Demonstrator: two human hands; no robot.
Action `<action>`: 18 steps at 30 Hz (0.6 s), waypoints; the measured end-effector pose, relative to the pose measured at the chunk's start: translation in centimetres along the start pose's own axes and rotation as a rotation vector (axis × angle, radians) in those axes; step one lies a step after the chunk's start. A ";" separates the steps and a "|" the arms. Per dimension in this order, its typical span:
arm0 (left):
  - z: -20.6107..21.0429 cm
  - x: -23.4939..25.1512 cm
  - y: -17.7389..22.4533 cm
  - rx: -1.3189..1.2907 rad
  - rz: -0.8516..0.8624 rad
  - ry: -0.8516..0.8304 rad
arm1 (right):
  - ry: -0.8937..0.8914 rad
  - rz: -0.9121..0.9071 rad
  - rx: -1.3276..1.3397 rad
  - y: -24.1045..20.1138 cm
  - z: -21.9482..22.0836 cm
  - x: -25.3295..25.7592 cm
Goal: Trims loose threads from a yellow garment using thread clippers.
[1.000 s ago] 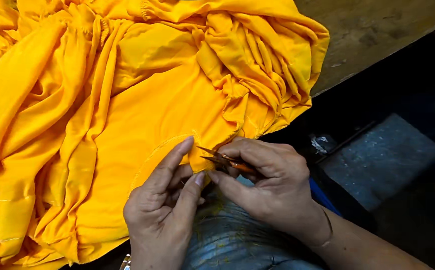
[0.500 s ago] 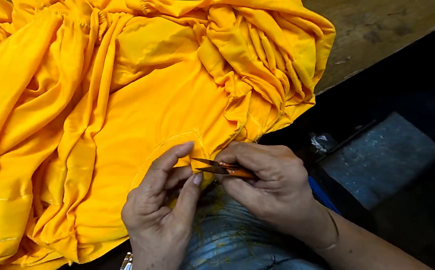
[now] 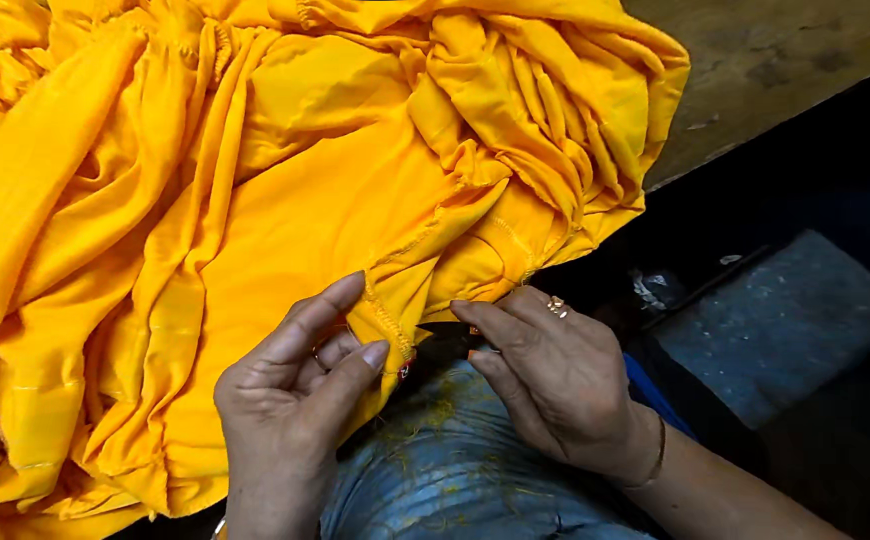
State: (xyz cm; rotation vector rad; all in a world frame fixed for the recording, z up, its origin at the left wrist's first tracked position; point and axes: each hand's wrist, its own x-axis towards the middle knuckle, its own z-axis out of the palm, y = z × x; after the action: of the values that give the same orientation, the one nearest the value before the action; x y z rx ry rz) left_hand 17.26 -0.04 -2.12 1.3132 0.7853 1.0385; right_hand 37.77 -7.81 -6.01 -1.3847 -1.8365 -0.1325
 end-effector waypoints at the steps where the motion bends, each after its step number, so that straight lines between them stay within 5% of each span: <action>1: 0.1 -0.1 0.1 -0.003 -0.008 0.002 | 0.010 -0.005 -0.010 -0.2 0.1 0.1; 18: 0.5 -0.8 -0.3 0.109 -0.034 0.059 | 0.029 -0.005 -0.079 -1.1 0.9 0.5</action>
State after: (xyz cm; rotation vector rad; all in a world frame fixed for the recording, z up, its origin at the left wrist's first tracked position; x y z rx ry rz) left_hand 17.49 -0.93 -2.41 1.3616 0.9163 1.0233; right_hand 36.36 -7.43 -5.86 -1.4246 -1.8278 -0.2290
